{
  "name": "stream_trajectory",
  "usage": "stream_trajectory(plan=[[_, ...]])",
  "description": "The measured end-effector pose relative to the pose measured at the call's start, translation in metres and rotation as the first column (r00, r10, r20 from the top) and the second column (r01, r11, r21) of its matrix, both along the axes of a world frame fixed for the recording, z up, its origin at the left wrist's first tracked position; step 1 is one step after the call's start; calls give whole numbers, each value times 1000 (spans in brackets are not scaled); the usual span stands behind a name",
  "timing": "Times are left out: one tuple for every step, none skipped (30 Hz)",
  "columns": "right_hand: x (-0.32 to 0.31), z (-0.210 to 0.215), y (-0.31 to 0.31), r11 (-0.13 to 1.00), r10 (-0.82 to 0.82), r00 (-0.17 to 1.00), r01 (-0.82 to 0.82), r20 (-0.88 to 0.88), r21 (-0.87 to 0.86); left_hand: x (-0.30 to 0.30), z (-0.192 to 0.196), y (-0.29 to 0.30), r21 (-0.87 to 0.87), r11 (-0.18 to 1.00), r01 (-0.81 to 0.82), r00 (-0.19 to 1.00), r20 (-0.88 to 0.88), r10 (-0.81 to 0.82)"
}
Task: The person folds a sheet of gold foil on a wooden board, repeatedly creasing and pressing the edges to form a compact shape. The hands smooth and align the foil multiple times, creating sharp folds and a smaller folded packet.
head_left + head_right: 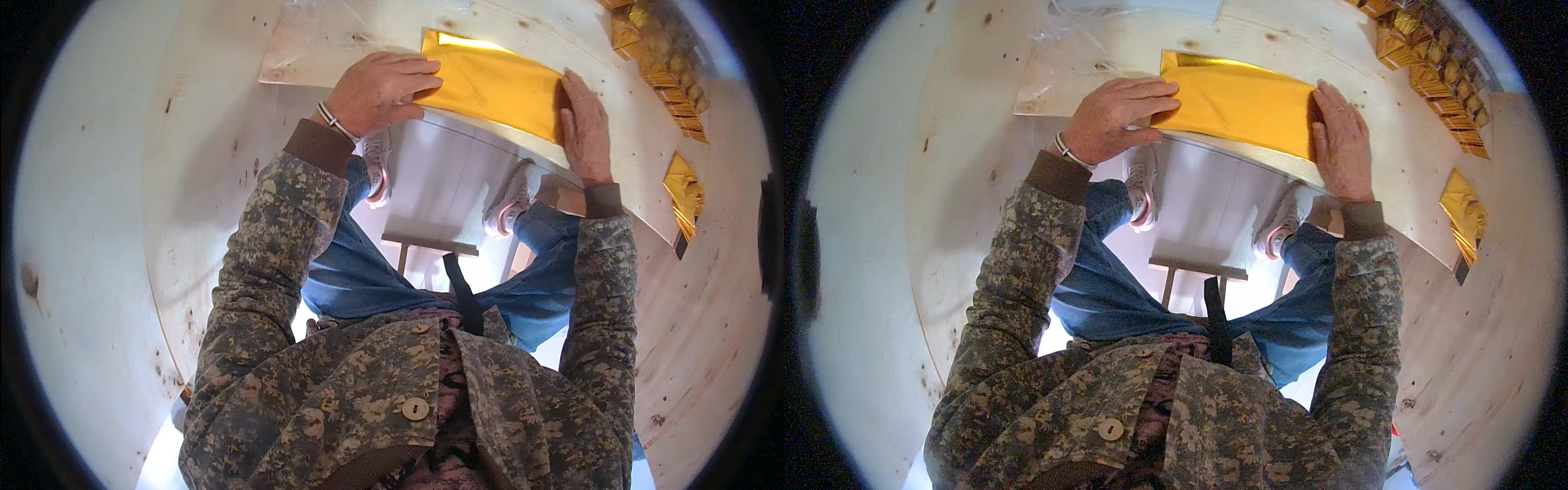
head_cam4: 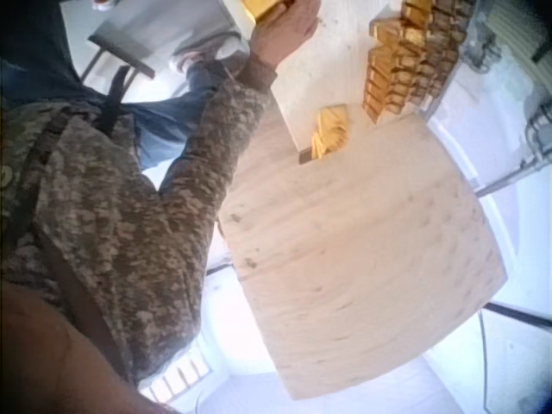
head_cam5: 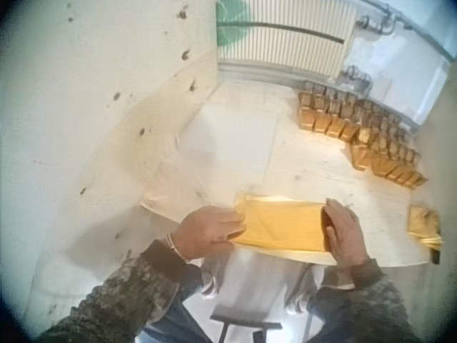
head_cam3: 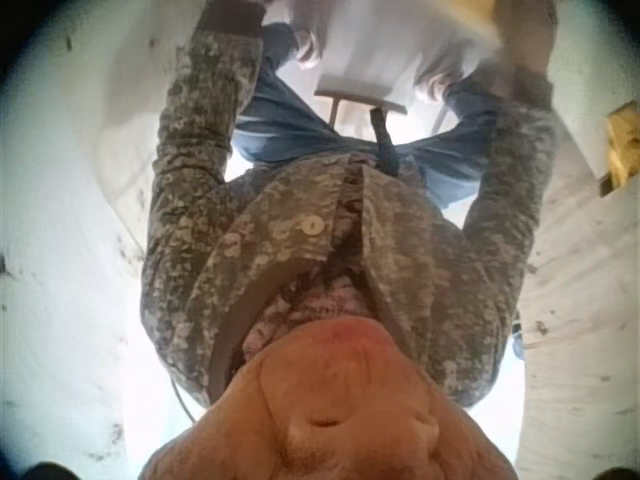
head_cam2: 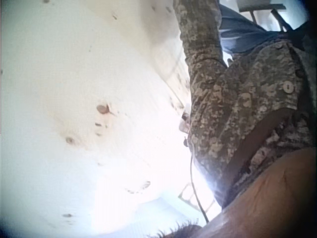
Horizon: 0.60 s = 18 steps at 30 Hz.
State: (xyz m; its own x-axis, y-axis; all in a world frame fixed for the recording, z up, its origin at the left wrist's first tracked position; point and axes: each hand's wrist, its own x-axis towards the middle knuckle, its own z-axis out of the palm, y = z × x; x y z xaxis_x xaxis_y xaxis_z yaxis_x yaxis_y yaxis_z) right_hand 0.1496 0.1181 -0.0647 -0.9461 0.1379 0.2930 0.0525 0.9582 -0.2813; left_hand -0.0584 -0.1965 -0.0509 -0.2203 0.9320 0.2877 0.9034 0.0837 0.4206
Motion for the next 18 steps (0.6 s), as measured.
stream_trajectory(plan=[[-1,1,2,999,33,999,-33,-7,6,2,2,1,17,1000,-2,1000,-17,2],[-1,1,0,1000,12,1000,-12,-9,26,4,3,1,2,1000,-13,999,-39,13],[-1,1,1,999,17,1000,-17,0,30,5,5,2,-1,1000,-20,998,-64,20],[-2,3,1,999,22,1000,-22,7,35,6,7,3,-3,1000,-27,996,-90,27],[-2,3,1,999,26,1000,-27,12,40,7,9,4,-18,1000,-25,995,-94,23],[-2,4,1,997,18,1000,-20,21,80,6,11,4,-32,999,-20,995,-101,17],[-2,4,1,997,17,1000,-19,25,79,6,12,5,-38,999,-12,994,-104,8],[-2,4,1,997,14,999,-17,29,79,6,13,5,-54,998,-7,994,-106,1],[-2,4,2,997,13,999,-15,34,80,6,14,5,-64,998,-3,995,-102,-4],[-2,3,2,997,15,1000,-17,25,74,5,14,5,-73,997,2,995,-97,-9],[-2,2,2,996,4,1000,-5,15,85,5,14,5,-63,998,1,995,-96,-7],[-2,2,2,995,-5,1000,4,5,96,5,14,5,-54,999,-2,996,-95,-3],[-2,2,1,994,-22,1000,21,6,109,5,14,6,-45,999,-8,995,-95,4],[-3,2,0,993,-36,999,37,-12,109,5,14,6,-41,999,-14,995,-99,10],[-2,5,-2,992,-62,998,64,-18,112,5,14,7,-35,999,-20,994,-104,16],[-1,8,-4,989,-89,996,91,-22,115,5,14,8,-55,998,-26,994,-105,20],[0,12,-9,988,-119,992,123,-47,91,6,14,9,-8,1000,-15,991,-132,14],[1,17,-14,986,-147,986,152,-72,68,5,14,10,16,1000,-6,987,-159,8]])
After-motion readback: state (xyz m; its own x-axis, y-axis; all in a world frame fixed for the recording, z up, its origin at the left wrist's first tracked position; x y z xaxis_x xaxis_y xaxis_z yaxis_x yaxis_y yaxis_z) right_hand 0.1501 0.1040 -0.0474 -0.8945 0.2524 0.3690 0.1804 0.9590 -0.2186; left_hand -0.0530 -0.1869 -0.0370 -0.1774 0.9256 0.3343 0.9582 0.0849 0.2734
